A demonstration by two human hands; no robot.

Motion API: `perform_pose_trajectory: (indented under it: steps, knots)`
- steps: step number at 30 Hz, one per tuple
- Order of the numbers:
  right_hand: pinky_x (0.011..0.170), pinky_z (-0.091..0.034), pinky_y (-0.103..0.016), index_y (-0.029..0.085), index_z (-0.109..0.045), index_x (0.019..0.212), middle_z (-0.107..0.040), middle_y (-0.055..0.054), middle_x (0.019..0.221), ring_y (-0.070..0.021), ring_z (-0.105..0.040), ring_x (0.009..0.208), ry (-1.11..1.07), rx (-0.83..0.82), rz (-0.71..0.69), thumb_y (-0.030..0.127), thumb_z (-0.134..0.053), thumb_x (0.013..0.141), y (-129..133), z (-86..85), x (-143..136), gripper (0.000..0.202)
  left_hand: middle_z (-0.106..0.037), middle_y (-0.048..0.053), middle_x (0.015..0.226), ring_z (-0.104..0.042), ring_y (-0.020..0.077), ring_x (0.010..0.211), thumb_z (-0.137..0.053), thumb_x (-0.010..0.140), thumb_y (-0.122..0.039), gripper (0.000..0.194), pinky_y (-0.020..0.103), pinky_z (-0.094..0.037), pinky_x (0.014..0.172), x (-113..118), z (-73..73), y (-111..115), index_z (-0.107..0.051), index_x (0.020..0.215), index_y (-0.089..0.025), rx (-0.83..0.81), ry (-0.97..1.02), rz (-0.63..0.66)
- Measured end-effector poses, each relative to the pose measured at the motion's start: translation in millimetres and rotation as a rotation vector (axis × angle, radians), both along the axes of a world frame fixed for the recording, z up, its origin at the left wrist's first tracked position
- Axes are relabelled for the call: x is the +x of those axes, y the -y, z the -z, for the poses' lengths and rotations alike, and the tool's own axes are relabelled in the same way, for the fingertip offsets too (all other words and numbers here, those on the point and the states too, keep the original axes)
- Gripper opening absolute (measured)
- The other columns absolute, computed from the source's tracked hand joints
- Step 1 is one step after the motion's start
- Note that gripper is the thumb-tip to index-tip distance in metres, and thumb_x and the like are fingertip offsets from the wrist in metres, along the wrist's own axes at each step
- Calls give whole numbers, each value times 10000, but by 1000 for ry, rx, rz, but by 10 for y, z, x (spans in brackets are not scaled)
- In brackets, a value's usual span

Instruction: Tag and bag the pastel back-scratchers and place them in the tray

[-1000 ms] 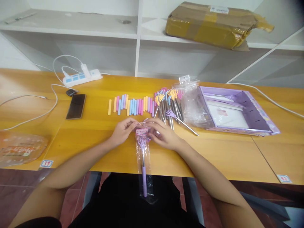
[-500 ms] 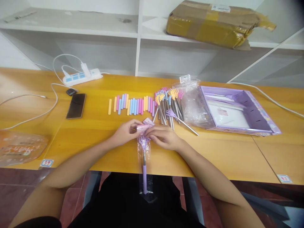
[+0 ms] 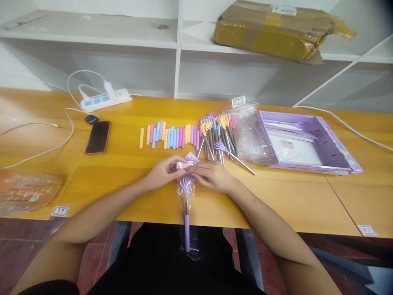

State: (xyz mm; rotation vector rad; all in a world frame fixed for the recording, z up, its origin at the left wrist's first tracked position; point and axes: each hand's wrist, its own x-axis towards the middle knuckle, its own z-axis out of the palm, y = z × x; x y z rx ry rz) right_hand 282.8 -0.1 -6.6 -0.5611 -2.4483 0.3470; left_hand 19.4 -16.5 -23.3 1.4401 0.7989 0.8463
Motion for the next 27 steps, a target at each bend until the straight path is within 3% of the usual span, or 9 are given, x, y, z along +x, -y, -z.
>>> perform_pose_trajectory:
  steps: [3,7,10,12,15,18,21,24,27]
  knots:
    - [686,-516,-300,251,-754,1317,-810,-35,1006,-171,-734,803,41,35,-26,219,-573,1089,13,4,-10,293,-749,114,1295,-731,227,1190,-736,1005,-350,298,395,-573,1032,0,7,-20,-683,1260,-206,16,-29,-46]
    - [685,-500,-311,246,-768,1257,-790,-31,934,-172,-699,758,72,77,6,218,-567,1078,22,6,-20,271,-782,111,1223,-769,221,1072,-753,988,-355,344,380,-597,937,-1,1,-43,-654,1286,-213,-38,-9,-47]
    - [627,-440,-313,221,-770,978,-731,-23,780,-167,-618,648,88,168,65,225,-566,1053,-13,4,21,217,-801,89,1110,-778,203,950,-771,962,-318,366,347,-602,846,-12,-41,-43,-641,1287,-209,-60,-14,-28]
    - [580,-377,-316,219,-689,769,-642,-10,649,-157,-535,569,84,225,123,243,-569,1049,-49,-5,73,306,-799,71,1035,-773,188,887,-760,959,-295,368,323,-594,801,-21,-69,-35,-637,1294,-205,-63,-33,-27]
    - [561,-334,-314,214,-594,659,-564,-3,579,-140,-476,529,13,144,185,259,-530,1076,-81,-46,151,424,-797,76,1075,-775,185,922,-721,965,-256,356,316,-584,828,-31,-80,-25,-632,1305,-201,-44,-69,-26]
    - [566,-368,-283,196,-620,700,-593,-10,606,-127,-517,541,-18,-184,158,342,-484,1117,-54,-127,166,463,-796,97,1157,-773,204,1028,-705,963,-239,341,333,-574,904,-36,-71,-26,-620,1290,-194,-29,-86,-14]
    - [484,-401,-231,170,-699,844,-696,-7,690,-91,-539,469,148,-832,-54,519,-550,1098,22,-211,88,456,-790,91,1130,-766,211,1013,-739,967,-300,363,338,-577,884,-53,-87,-26,-588,1282,-203,-69,-63,33]
    - [355,-366,-205,144,-739,1020,-761,-5,770,-62,-511,370,317,-1405,-249,620,-703,987,87,-226,-49,478,-771,59,1041,-754,203,921,-800,943,-395,484,319,-574,804,-82,-129,-14,-558,1322,-217,-171,-65,222]
    - [325,-367,-183,124,-737,1033,-761,-3,761,-59,-548,369,306,-1571,-276,661,-792,896,96,-172,-161,557,-753,66,1075,-745,212,882,-842,894,-467,631,314,-568,750,-101,-175,10,-549,1402,-236,-207,-69,417]
